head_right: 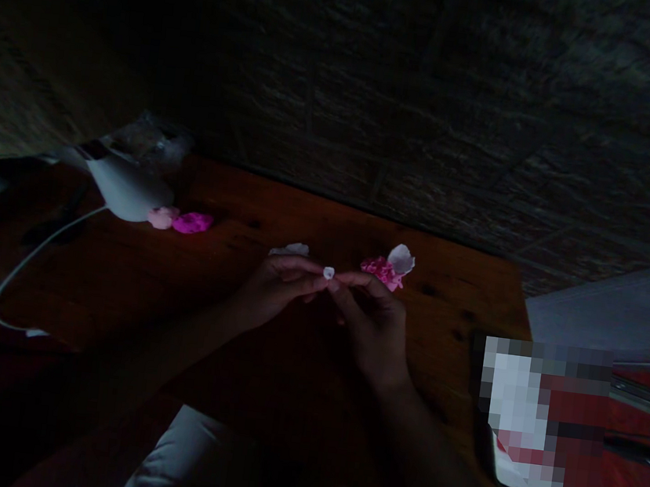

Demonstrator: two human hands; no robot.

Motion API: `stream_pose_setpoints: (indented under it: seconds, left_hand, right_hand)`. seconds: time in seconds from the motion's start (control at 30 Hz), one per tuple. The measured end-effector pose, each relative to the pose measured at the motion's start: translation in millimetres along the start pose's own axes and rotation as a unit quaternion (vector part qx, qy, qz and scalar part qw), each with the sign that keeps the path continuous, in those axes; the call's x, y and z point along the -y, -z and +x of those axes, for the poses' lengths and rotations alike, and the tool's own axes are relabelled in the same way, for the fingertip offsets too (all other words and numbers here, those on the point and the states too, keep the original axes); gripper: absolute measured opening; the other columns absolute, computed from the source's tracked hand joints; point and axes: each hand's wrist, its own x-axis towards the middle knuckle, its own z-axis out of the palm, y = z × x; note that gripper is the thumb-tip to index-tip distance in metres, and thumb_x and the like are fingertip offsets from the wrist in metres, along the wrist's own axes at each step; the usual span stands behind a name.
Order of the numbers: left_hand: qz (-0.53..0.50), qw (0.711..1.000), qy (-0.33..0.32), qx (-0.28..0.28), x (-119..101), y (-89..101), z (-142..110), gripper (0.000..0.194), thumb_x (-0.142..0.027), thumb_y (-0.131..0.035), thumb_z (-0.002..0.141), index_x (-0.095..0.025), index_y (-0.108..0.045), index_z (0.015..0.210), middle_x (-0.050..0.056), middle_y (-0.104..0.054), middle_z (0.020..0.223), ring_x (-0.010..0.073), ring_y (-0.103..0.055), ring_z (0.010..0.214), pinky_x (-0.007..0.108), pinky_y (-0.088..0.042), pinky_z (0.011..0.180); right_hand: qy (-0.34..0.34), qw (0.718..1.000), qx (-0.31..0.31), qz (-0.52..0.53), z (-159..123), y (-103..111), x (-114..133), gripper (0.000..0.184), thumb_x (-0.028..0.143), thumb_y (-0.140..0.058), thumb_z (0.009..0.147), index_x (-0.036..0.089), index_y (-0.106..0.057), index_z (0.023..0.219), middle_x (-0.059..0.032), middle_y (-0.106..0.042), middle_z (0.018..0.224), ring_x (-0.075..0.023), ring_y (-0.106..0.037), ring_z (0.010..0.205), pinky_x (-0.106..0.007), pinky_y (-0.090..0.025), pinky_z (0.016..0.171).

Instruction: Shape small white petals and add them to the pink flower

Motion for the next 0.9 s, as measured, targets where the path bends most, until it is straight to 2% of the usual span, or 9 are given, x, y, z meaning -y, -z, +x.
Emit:
stream_pose_setpoints:
  seconds: [0.17,0.33,0.53,0.67,0.9]
  left_hand:
    - [-0.035,0.999,0.035,0.005,2.2,-0.9,0.1,0.034,-0.043,-0.087,0.069,-0.017,-0.078,0.090,-0.001,-0.068,0.073,0.0064,-0.054,0.058,0.024,-0.042,0.058]
    - [-0.060,0.996,0.062,-0.006,4.7,-1.2,-0.4,0.038,-0.045,-0.087,0.069,-0.018,-0.079,0.095,0.001,-0.068,0.078,0.0082,-0.056,0.064,0.024,-0.043,0.059]
    - [-0.061,0.996,0.058,0.000,8.1,-1.6,-0.9,0.034,-0.043,-0.087,0.070,-0.020,-0.080,0.093,0.001,-0.070,0.077,0.0076,-0.055,0.063,0.023,-0.043,0.060]
    - [-0.069,0.995,0.073,-0.001,9.4,-3.5,-1.6,0.038,-0.046,-0.087,0.068,-0.020,-0.079,0.094,0.002,-0.071,0.081,0.0088,-0.058,0.068,0.022,-0.043,0.059]
    - [-0.071,0.995,0.073,-0.005,9.4,-5.3,-1.3,0.042,-0.049,-0.087,0.068,-0.020,-0.079,0.096,0.002,-0.071,0.084,0.0090,-0.057,0.071,0.023,-0.043,0.063]
  right_hand:
    - [0.022,1.000,0.004,-0.007,-1.1,-0.9,0.2,0.011,0.031,-0.082,0.079,0.024,-0.075,0.083,0.0015,-0.071,0.074,-0.0087,-0.056,0.054,-0.019,-0.046,0.044]
    - [0.019,0.999,0.036,0.003,-0.6,-1.4,1.2,0.009,0.032,-0.080,0.082,0.025,-0.075,0.086,0.0034,-0.066,0.067,-0.0093,-0.057,0.053,-0.019,-0.048,0.045]
    - [0.016,1.000,0.017,-0.013,0.0,0.4,-0.7,0.013,0.033,-0.081,0.080,0.024,-0.073,0.085,0.0019,-0.070,0.074,-0.0090,-0.057,0.053,-0.020,-0.047,0.045]
    - [0.022,0.999,0.016,-0.029,-1.1,2.0,-0.8,0.012,0.032,-0.079,0.082,0.023,-0.072,0.085,0.0016,-0.071,0.075,-0.0097,-0.059,0.055,-0.021,-0.049,0.047]
    - [0.086,0.994,0.000,-0.073,-2.8,0.3,-2.7,0.005,0.027,-0.075,0.086,0.024,-0.071,0.087,0.0025,-0.071,0.075,-0.0098,-0.059,0.056,-0.022,-0.049,0.049]
